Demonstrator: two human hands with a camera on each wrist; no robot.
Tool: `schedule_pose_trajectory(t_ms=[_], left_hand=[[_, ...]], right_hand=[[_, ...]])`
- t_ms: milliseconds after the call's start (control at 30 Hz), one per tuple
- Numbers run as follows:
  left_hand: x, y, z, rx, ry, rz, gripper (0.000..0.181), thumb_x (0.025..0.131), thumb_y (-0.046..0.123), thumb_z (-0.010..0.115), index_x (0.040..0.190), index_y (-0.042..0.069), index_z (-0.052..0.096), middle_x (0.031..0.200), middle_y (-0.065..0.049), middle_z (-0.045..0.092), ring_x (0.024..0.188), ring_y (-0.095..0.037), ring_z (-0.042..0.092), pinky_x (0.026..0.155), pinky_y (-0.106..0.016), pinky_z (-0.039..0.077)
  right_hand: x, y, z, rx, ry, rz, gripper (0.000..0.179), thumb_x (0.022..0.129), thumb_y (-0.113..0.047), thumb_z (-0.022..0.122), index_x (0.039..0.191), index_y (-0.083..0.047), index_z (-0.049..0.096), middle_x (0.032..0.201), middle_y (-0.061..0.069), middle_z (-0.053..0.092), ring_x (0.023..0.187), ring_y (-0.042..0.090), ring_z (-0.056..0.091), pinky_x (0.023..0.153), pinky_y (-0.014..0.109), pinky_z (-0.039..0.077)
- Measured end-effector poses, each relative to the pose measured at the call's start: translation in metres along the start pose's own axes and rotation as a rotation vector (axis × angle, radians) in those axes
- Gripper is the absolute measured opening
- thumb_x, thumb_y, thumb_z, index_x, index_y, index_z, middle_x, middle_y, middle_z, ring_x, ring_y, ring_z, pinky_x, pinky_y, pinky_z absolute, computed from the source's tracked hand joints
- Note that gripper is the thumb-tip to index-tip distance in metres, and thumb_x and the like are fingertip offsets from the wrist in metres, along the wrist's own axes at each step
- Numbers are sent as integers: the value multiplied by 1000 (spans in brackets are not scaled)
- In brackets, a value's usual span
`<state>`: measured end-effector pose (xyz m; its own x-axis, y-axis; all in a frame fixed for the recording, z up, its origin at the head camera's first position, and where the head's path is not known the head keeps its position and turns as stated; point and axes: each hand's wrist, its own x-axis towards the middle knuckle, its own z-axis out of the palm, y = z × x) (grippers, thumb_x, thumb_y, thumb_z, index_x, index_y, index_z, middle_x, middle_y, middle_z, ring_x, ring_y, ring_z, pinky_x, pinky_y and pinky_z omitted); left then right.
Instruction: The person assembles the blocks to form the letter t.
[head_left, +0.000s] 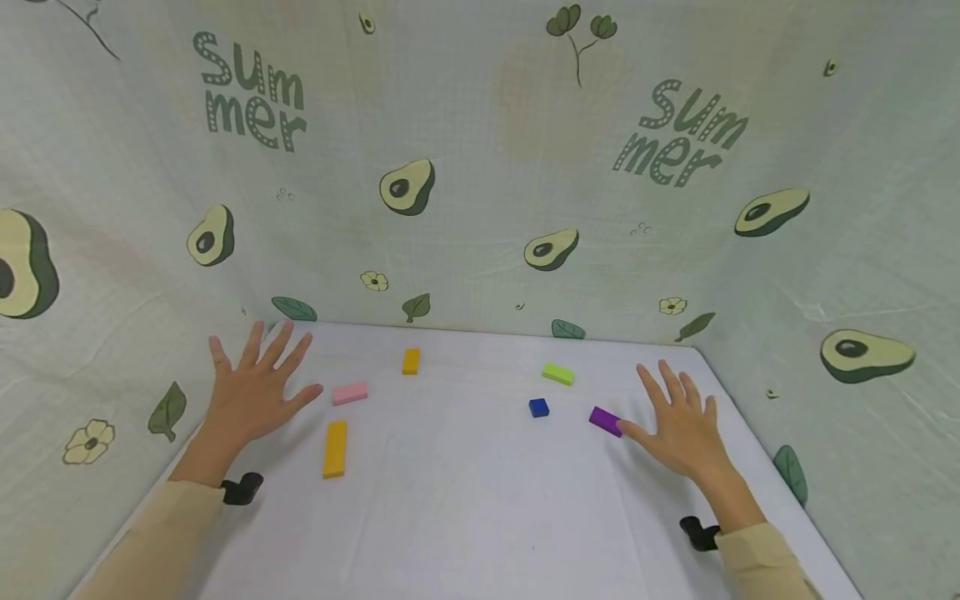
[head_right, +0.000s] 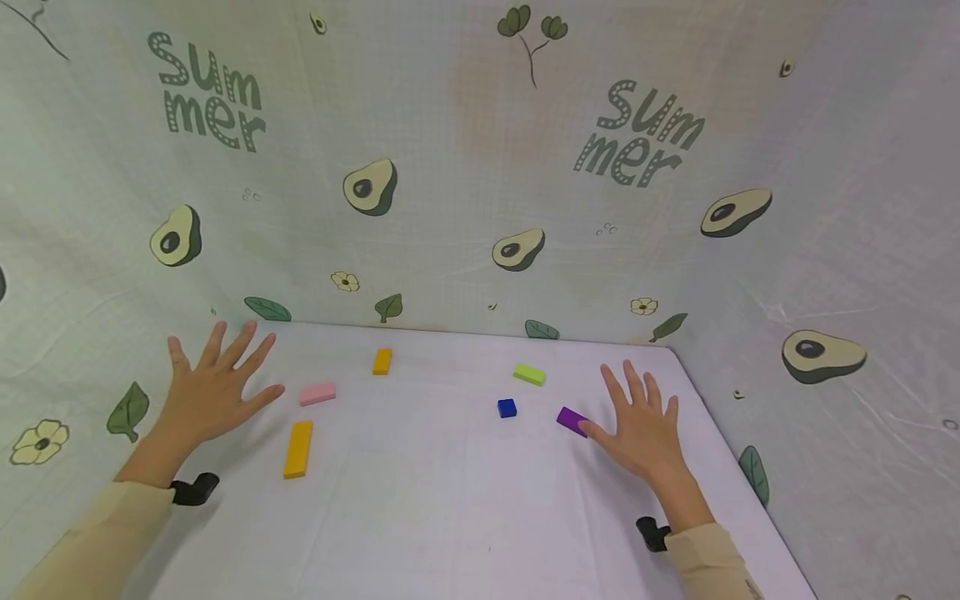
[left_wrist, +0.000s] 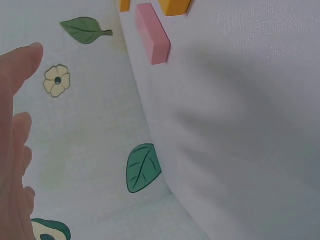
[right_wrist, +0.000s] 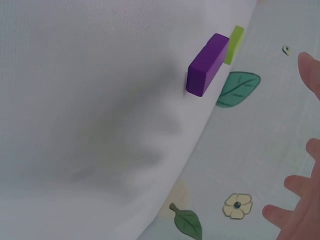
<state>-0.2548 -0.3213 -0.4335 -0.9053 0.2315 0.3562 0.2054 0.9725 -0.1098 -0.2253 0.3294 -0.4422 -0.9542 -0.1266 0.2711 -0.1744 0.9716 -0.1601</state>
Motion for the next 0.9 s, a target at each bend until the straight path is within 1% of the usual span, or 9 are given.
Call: schedule_pose_trajectory(t_ms=[133, 267, 500, 700, 900], left_hand=[[3, 2, 2, -17, -18, -5, 93, 98, 67, 57, 171, 22, 22, 177, -15, 15, 162, -47, -4, 113, -86, -14], [5, 4, 6, -41, -24, -5, 92, 98, 66, 59, 170, 21, 23, 177, -16, 17, 162, -48, 3, 114, -88, -3], [10, 8, 11, -97, -42, -6, 93, 97, 63, 63, 170, 18, 26, 175, -19, 20, 160, -51, 10, 116, -87, 1], [17, 13, 16, -112, -76, -1, 92, 98, 62, 63, 169, 16, 27, 174, -22, 23, 156, -55, 20, 116, -86, 10], [20, 15, 21, -132, -128, -4, 92, 99, 62, 62, 169, 14, 27, 172, -24, 25, 154, -57, 23, 117, -83, 16]], right_hand=[[3, -1, 3, 8, -16, 3, 104, 92, -60, 73, 171, -20, 18, 174, 26, 16, 152, 62, 17, 110, 91, 10], [5, -4, 5, 20, -28, 6, 104, 93, -60, 73, 171, -19, 19, 173, 27, 17, 152, 62, 18, 111, 90, 12], [10, -9, 6, 29, -46, 7, 104, 93, -58, 74, 171, -17, 19, 172, 29, 18, 150, 64, 20, 112, 88, 17], [12, -11, 7, 52, -38, 9, 102, 93, -53, 77, 170, -15, 22, 171, 30, 20, 149, 63, 24, 112, 85, 24], [13, -13, 9, 96, -49, 17, 101, 93, -48, 79, 169, -13, 23, 170, 31, 22, 148, 62, 26, 106, 87, 31]])
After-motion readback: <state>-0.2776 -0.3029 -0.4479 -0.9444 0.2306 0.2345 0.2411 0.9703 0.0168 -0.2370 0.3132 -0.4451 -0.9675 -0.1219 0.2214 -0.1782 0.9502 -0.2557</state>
